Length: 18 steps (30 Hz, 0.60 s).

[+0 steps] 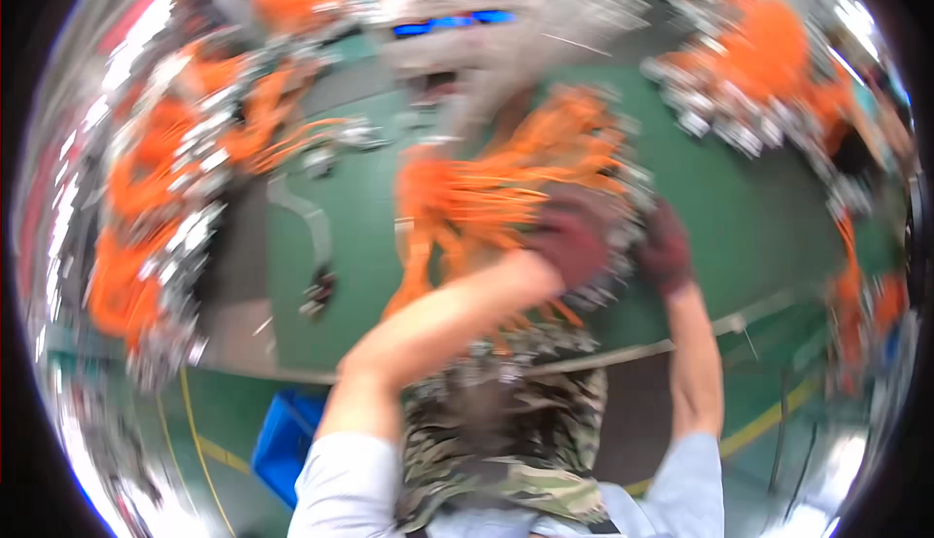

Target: The worker is assembling and organizing wire harness components at a factory workbench, grouping and checking orange wires.

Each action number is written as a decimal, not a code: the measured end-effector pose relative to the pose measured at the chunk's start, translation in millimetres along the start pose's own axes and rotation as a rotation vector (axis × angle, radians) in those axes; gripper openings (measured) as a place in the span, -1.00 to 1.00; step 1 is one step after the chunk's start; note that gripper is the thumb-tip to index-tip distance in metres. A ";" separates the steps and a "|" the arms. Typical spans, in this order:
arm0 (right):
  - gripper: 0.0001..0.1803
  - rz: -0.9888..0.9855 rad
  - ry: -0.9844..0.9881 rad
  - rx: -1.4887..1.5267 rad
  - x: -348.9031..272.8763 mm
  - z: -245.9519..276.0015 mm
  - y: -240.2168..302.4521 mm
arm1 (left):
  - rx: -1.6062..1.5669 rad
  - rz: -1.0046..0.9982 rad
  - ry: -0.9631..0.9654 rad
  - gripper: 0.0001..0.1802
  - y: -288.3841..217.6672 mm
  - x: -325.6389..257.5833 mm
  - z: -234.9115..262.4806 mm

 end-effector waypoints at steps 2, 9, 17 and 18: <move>-0.28 0.077 0.013 -0.087 -14.6 2.6 -9.5 | -0.577 0.129 0.138 -0.69 -22.1 16.2 0.3; -0.43 0.064 0.090 -0.292 7.6 -22.7 -42.1 | -1.073 0.160 0.528 -0.65 -34.2 44.3 -39.7; -0.42 -0.055 -0.231 0.264 -34.0 14.7 29.2 | -0.852 -0.051 0.391 -0.51 -33.2 46.1 -33.8; -0.37 -0.136 -0.096 0.352 -30.8 -1.5 42.9 | -0.793 0.065 0.483 -0.55 -35.5 38.6 -47.8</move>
Point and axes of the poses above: each hand's wrist, its own x-axis towards the middle knuckle, its own z-axis out of the back of the hand, y = z × x, the point moved 6 cm from there along x, towards the middle knuckle, and after that the axes turned 13 degrees about x, right-handed, at the moved point
